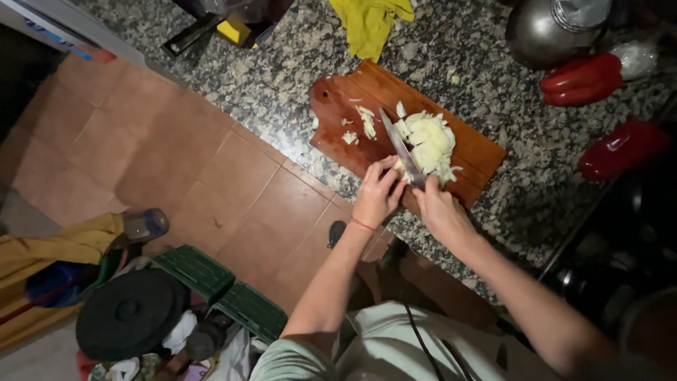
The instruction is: Chop an onion on a wooden cutting board and transfer the pieces into a cooking pot on the stove.
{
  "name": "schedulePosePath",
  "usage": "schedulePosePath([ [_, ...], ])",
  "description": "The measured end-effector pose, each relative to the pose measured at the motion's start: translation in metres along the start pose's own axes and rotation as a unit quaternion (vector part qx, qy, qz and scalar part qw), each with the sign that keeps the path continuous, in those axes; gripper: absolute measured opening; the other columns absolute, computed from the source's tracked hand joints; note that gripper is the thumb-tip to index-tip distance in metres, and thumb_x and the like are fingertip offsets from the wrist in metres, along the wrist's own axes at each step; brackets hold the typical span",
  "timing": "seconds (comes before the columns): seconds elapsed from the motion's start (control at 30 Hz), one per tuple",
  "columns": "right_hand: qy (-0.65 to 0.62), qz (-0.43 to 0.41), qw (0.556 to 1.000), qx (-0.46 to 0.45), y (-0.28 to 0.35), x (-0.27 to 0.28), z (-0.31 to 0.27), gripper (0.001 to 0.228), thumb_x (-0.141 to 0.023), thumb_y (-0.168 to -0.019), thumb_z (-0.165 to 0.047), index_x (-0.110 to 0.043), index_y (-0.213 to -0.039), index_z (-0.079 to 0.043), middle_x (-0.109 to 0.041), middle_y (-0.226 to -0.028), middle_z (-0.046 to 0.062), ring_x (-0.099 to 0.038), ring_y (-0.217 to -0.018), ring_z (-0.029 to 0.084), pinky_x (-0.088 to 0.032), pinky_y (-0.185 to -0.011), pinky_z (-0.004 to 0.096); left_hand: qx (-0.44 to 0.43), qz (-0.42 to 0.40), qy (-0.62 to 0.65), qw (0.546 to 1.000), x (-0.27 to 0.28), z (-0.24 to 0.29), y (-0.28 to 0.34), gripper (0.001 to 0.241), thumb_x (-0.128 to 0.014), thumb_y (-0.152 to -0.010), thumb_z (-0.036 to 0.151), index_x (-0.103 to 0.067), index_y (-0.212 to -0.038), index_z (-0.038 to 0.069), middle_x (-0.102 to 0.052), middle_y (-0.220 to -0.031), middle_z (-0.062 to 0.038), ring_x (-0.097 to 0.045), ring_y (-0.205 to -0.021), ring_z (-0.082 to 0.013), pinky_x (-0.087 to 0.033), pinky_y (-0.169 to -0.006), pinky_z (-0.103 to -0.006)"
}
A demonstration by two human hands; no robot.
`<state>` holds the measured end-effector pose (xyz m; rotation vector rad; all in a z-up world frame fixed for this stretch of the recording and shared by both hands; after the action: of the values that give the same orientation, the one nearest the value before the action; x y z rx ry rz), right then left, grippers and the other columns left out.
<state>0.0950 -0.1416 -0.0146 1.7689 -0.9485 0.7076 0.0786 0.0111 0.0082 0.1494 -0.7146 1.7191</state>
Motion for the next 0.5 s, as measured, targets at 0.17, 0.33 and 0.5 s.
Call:
schedulePosePath([
  [0.17,-0.043,-0.038,0.998,-0.013,-0.001,-0.001,0.001,0.039,-0.044,-0.109,-0.031,-0.042,-0.118,0.007,-0.068,-0.075,0.035,-0.07,-0.07,0.052,-0.054,-0.058,0.059,0.008,-0.009,0.002,1.0,-0.005,-0.002,0.002,0.018,-0.077,-0.089,0.008,-0.068,-0.104,0.001,-0.065,-0.126,-0.018,-0.064,-0.119,-0.037,-0.056,-0.1,-0.0424],
  [0.33,-0.01,-0.023,0.999,0.035,-0.003,-0.007,0.003,0.044,-0.049,-0.104,-0.027,-0.038,-0.124,0.011,-0.066,-0.07,0.036,-0.069,-0.066,0.052,-0.051,-0.054,0.059,0.004,-0.008,0.005,1.0,-0.001,-0.002,-0.004,0.017,-0.076,-0.09,0.01,-0.068,-0.102,0.002,-0.065,-0.126,-0.017,-0.064,-0.117,-0.0373,-0.056,-0.098,-0.0424],
  [0.5,-0.054,-0.097,0.994,-0.02,-0.015,-0.047,0.021,0.039,-0.039,-0.112,-0.027,-0.041,-0.129,0.008,-0.067,-0.067,0.022,-0.069,-0.055,0.044,-0.05,-0.045,0.053,0.0,-0.011,-0.002,1.0,-0.003,0.0,-0.002,0.019,-0.076,-0.091,0.013,-0.067,-0.104,0.002,-0.064,-0.124,-0.018,-0.064,-0.114,-0.0382,-0.056,-0.096,-0.0432],
])
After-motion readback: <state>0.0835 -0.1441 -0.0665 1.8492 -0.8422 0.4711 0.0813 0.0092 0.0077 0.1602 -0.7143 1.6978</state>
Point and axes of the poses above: each hand's wrist, its own y-axis away from the middle knuckle, its own x-axis out of the back of the hand, z = x × y, the point moved 10 cm from there along -y, towards the middle knuckle
